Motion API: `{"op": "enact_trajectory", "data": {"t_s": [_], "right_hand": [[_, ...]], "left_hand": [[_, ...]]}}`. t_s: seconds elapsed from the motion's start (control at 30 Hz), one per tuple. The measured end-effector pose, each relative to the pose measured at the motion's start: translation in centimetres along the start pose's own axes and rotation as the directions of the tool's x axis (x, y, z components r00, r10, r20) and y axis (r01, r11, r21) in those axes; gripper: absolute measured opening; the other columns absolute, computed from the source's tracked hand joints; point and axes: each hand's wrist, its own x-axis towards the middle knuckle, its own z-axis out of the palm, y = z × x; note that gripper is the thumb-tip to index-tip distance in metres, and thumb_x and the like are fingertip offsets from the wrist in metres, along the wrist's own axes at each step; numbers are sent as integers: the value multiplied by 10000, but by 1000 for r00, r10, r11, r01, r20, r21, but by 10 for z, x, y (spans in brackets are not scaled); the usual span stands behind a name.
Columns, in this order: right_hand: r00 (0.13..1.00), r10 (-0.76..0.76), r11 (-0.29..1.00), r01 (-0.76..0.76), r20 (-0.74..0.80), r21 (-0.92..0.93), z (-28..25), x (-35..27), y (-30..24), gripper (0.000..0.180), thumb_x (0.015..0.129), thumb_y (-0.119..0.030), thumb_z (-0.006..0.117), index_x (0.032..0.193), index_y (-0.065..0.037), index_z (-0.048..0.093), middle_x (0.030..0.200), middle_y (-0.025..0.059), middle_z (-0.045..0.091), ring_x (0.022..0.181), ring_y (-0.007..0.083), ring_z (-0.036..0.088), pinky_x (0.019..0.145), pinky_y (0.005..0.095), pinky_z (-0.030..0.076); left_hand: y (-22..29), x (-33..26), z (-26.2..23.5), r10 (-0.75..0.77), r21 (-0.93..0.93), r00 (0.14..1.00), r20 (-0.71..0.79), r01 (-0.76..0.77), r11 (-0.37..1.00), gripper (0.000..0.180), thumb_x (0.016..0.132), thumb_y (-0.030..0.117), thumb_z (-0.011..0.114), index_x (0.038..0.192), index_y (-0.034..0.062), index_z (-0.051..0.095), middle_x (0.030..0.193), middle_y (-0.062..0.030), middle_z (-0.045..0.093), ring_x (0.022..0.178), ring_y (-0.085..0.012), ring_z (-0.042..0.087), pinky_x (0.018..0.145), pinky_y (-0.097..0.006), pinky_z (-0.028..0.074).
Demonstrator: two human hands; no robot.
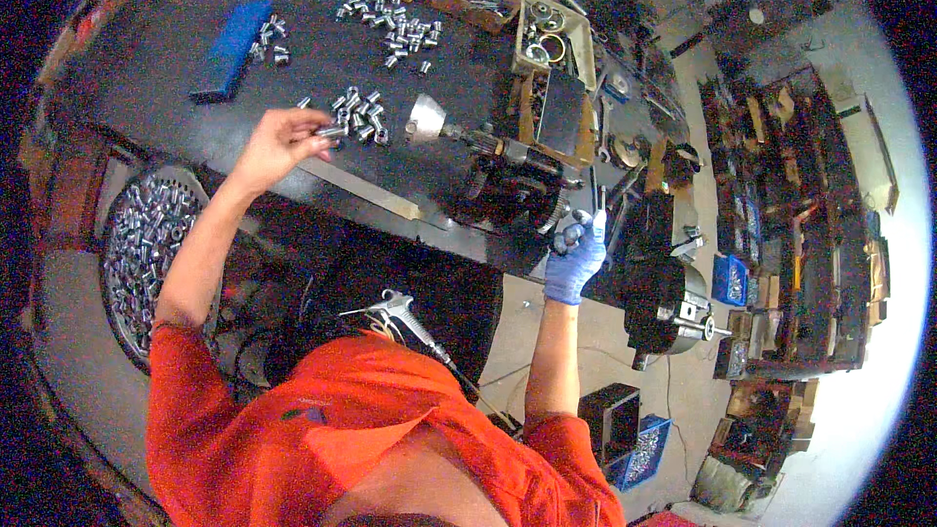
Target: The person picks up metal bolts from a circular bin and places them onto a metal workbench, occasionally inserting them into a fixed mechanical fixture by hand.
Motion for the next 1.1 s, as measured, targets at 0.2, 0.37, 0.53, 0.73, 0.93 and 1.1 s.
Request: {"op": "enact_trajectory", "data": {"t_s": [0.2,0.37,0.53,0.73,0.93,1.1], "right_hand": [[994,83,995,-86,68,47,2,5,0,401,900,-410,465,787,-40,568,508,-51,361,391,43,304,345,174,231],[999,39,999,-39,19,15,1,1,0,382,898,-393,480,801,-33,563,505,-48,354,401,45,305,349,180,223],[1000,13,1000,-13,-7,21,4,-7,-9,371,893,-379,496,813,-21,550,499,-39,350,390,49,293,344,189,220],[988,-102,988,114,112,-102,41,-22,-62,457,867,-477,487,755,-44,580,444,-51,283,355,54,219,326,206,157],[994,-60,996,65,90,-54,76,51,-80,448,881,-463,468,839,-22,537,491,-52,333,379,34,248,320,198,160],[995,-54,993,62,81,-100,60,98,-32,339,858,-395,547,707,-91,557,488,-64,387,365,43,307,328,201,235]], "left_hand": [[38,31,39,58,-435,995,85,-15,900,187,789,34,613,957,-47,596,771,-88,632,636,-143,617,603,-248,498],[35,45,51,60,-456,995,76,-19,890,192,779,41,626,943,-57,600,754,-82,634,616,-141,615,606,-238,493],[32,49,49,117,-439,988,98,-63,896,214,749,20,647,947,-48,603,772,-74,634,696,-126,615,637,-230,491],[32,52,43,141,-383,984,110,-89,920,190,760,6,640,937,-52,601,784,-83,635,700,-123,610,639,-239,488],[36,47,45,68,-373,993,100,-26,928,179,776,18,635,927,-68,593,766,-90,635,654,-127,608,612,-239,478],[32,49,48,83,-399,991,108,-33,916,195,771,7,630,949,-63,592,803,-90,632,670,-151,615,609,-256,493]]}}
